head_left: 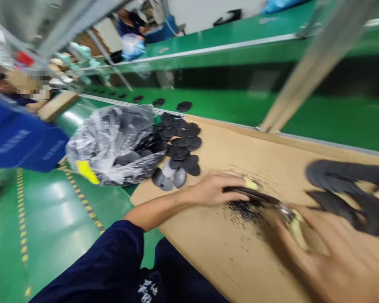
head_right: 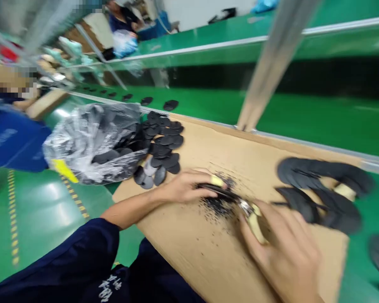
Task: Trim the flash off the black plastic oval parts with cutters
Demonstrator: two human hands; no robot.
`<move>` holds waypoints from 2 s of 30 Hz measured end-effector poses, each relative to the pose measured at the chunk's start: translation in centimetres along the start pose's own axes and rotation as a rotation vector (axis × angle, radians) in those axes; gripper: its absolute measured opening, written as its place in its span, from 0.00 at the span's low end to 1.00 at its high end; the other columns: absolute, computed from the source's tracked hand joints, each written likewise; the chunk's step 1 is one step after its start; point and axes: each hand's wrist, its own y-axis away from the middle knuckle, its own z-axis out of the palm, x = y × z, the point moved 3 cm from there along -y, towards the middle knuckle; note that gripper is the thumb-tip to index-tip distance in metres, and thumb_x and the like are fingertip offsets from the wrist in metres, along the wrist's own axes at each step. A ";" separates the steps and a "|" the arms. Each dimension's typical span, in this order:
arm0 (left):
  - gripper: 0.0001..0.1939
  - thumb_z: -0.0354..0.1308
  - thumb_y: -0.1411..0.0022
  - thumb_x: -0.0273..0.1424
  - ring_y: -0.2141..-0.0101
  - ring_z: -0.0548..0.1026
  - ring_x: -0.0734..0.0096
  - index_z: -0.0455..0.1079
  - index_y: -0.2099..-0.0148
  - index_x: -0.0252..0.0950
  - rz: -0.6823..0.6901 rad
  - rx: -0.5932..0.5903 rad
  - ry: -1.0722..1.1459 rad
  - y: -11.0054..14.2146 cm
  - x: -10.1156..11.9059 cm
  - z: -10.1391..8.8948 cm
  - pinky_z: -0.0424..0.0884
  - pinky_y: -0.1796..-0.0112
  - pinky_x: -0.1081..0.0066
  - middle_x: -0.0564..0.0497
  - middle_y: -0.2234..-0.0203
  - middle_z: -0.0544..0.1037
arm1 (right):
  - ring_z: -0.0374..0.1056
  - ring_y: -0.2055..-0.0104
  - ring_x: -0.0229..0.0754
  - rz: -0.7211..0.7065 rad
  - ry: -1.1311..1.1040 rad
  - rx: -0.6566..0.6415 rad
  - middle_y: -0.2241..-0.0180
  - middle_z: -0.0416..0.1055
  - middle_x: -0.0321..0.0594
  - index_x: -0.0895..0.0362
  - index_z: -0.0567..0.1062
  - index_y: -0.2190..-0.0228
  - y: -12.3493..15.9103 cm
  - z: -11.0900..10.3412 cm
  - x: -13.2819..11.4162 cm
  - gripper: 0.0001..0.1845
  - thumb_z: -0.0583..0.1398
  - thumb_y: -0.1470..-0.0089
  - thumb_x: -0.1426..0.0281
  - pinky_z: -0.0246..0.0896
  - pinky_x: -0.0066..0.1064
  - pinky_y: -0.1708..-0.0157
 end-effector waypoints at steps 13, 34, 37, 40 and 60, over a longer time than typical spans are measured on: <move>0.16 0.56 0.34 0.21 0.57 0.80 0.69 0.77 0.48 0.39 0.088 0.003 0.064 1.0 1.7 1.0 0.78 0.56 0.64 0.46 0.59 0.83 | 0.66 0.66 0.43 -0.002 -0.001 -0.247 0.66 0.74 0.42 0.57 0.76 0.54 1.3 -0.4 -1.2 0.13 0.59 0.41 0.71 0.60 0.35 0.67; 0.17 0.58 0.37 0.19 0.56 0.81 0.66 0.77 0.49 0.38 0.120 0.008 0.139 1.3 1.9 1.4 0.81 0.58 0.65 0.45 0.60 0.84 | 0.68 0.68 0.41 -0.070 0.054 -0.293 0.68 0.76 0.41 0.58 0.77 0.51 1.6 -0.5 -1.4 0.14 0.58 0.38 0.72 0.64 0.34 0.69; 0.16 0.59 0.36 0.20 0.57 0.81 0.66 0.77 0.48 0.37 0.137 0.010 0.145 1.4 2.0 1.6 0.81 0.59 0.65 0.44 0.60 0.84 | 0.68 0.68 0.42 -0.101 0.092 -0.297 0.69 0.76 0.42 0.59 0.77 0.52 1.6 -0.7 -1.7 0.13 0.58 0.37 0.71 0.64 0.34 0.69; 0.16 0.60 0.36 0.20 0.58 0.81 0.67 0.77 0.48 0.37 0.145 0.013 0.152 1.5 1.9 1.7 0.81 0.60 0.66 0.43 0.60 0.83 | 0.68 0.70 0.40 -0.108 0.121 -0.286 0.70 0.76 0.41 0.60 0.77 0.56 1.6 -0.8 -1.9 0.10 0.57 0.36 0.71 0.63 0.33 0.70; 0.13 0.44 0.25 0.36 0.62 0.71 0.65 0.66 0.54 0.34 -0.010 -0.236 -0.341 -1.1 2.2 -2.2 0.71 0.58 0.65 0.46 0.64 0.74 | 0.66 0.65 0.46 -0.037 0.080 -0.162 0.65 0.74 0.44 0.57 0.75 0.55 1.1 -0.3 0.1 0.11 0.58 0.38 0.69 0.58 0.36 0.66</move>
